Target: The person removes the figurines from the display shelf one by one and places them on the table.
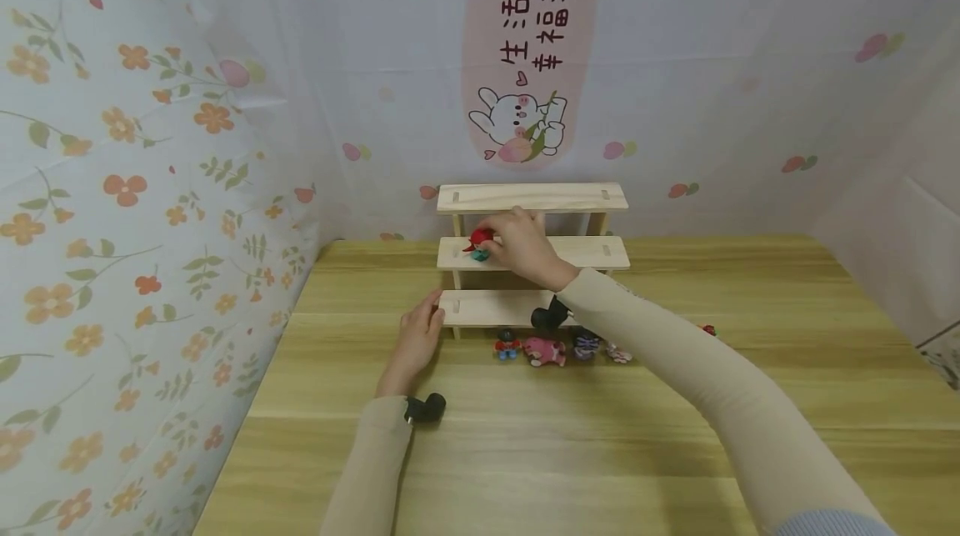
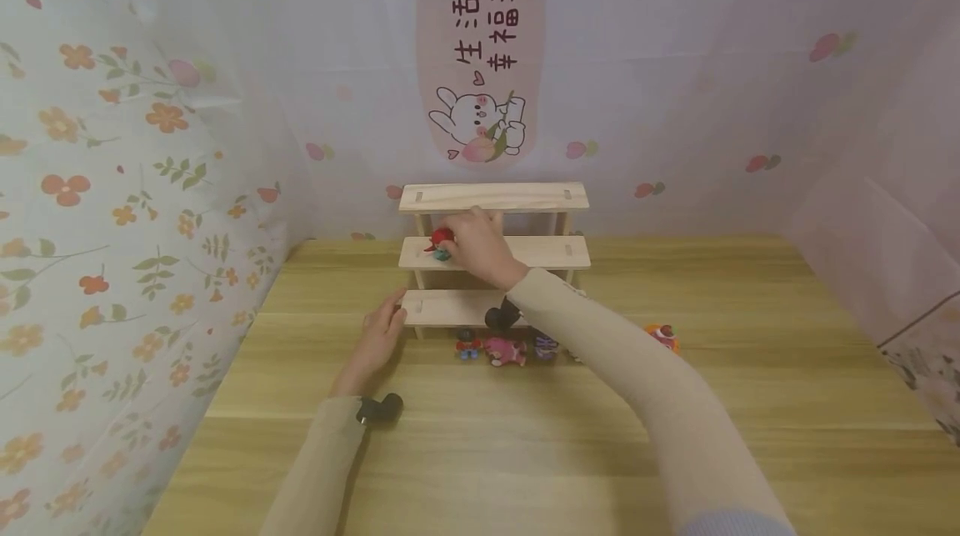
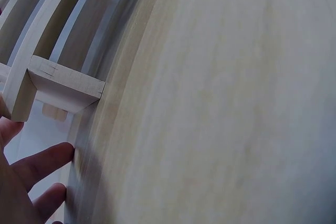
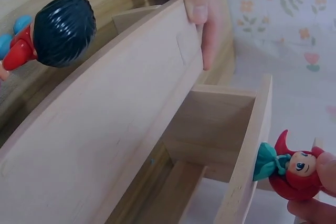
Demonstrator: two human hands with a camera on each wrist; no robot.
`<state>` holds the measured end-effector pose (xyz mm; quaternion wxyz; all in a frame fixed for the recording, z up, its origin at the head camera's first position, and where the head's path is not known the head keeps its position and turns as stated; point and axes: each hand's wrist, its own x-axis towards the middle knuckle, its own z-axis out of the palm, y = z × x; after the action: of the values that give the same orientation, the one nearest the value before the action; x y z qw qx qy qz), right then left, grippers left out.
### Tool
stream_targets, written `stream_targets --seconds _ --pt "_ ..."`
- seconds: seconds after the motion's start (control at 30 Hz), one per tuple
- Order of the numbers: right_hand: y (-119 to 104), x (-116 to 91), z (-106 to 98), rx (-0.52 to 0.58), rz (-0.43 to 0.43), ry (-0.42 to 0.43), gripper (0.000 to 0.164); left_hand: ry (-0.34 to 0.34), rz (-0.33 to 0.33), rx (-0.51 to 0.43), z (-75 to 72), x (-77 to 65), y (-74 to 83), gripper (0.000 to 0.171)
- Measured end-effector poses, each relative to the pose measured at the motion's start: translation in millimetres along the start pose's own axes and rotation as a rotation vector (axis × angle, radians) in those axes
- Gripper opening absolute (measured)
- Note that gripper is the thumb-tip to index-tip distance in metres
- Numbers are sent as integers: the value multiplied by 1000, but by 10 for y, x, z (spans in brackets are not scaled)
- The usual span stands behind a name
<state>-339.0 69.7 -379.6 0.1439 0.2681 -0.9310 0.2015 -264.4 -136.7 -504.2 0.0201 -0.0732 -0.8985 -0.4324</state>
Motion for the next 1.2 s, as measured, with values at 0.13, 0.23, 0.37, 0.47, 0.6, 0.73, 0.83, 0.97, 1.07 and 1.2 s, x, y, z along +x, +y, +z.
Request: stream_targets --seconds 0.13,0.23,0.37,0.47,0.6,0.73,0.83,0.97,1.07,1.2 --pt "-24 -34 -4 23 -19 26 17 -5 -8 -3 3 3 -1 46" --pt "-47 -79 -1 39 -28 43 15 -9 -15 -2 7 8 -9 46" --pt "-111 -168 -20 57 -56 48 16 -18 -17 -2 6 10 -18 47" --pt "-176 -234 -45 58 -86 47 16 -17 -14 4 3 20 -25 47" --pt "-253 -318 -52 46 -114 39 15 -18 -24 9 -8 27 -8 46" --pt "-325 -440 -32 35 -149 30 14 -24 -28 9 -16 23 10 46" --pt "-367 -557 12 22 -191 27 14 -16 -22 12 -18 19 10 46" --pt "-381 -726 123 12 -238 22 14 -8 -23 11 -17 19 15 46" --pt "-370 -832 235 9 -259 16 15 -10 -22 6 -18 20 13 46" --pt "-359 -941 367 -10 -259 -17 14 -22 -41 5 -20 10 11 46"
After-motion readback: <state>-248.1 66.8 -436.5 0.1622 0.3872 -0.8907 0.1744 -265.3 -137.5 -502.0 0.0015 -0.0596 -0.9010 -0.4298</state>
